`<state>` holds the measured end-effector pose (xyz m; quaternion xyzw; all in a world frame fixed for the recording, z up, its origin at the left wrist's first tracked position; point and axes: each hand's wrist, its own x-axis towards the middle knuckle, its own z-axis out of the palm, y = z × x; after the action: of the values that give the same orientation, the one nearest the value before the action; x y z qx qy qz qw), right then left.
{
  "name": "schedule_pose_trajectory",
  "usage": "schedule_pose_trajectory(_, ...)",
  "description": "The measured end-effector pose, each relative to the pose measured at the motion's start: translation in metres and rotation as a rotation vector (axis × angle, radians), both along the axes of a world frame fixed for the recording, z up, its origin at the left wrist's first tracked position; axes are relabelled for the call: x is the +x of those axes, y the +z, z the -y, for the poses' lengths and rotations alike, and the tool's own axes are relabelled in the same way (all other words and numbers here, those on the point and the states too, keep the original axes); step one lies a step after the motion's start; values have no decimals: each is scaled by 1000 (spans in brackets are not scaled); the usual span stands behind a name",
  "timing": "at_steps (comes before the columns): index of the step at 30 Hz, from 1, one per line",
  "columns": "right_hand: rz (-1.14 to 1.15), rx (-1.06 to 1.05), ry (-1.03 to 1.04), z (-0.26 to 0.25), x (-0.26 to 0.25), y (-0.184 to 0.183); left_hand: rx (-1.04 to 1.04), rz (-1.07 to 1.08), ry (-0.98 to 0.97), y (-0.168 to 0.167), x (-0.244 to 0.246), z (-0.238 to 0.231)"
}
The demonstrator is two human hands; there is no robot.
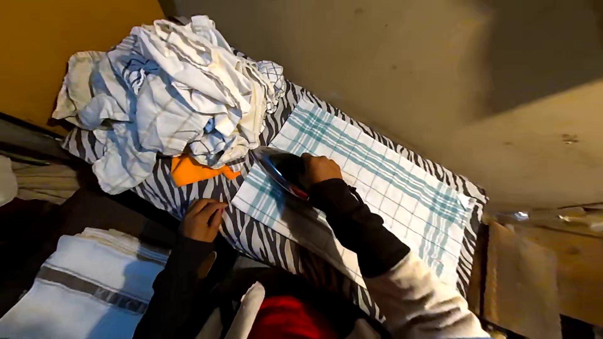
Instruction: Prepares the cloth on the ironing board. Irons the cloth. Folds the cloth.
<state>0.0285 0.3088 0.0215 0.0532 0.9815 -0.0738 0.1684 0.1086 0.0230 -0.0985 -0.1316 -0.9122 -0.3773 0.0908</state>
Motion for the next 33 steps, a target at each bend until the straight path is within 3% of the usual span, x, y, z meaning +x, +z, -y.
schedule_pose_trajectory(2,9,-20,19,6,10,-2,-2,3,64,18,7,6)
schedule_pose_trajectory(8,355,-80,171,38,80,16,-10,-71,168,58,-5,10)
schedule_pose_trajectory(12,386,-96,278,7,115,16,-10,221,193,62,-11,3)
schedule_pose_trajectory(15,337,-41,89,-47,110,29,5,559,92,47,-19,-14)
schedule_pose_trajectory(18,116,56,-191,-107,102,25,141,660,72,32,-25,-36)
schedule_pose_trajectory(21,225,47,-205,-119,130,13,71,596,14,25,-32,-31)
schedule_pose_trajectory(25,68,-77,98,-71,190,-4,-159,406,-23,40,-34,-34)
schedule_pose_trajectory(30,243,-133,-119,-17,172,8,-157,85,-200,64,-54,-99)
schedule_pose_trajectory(33,259,-148,-368,-39,173,16,-265,-10,-488,39,-77,-136)
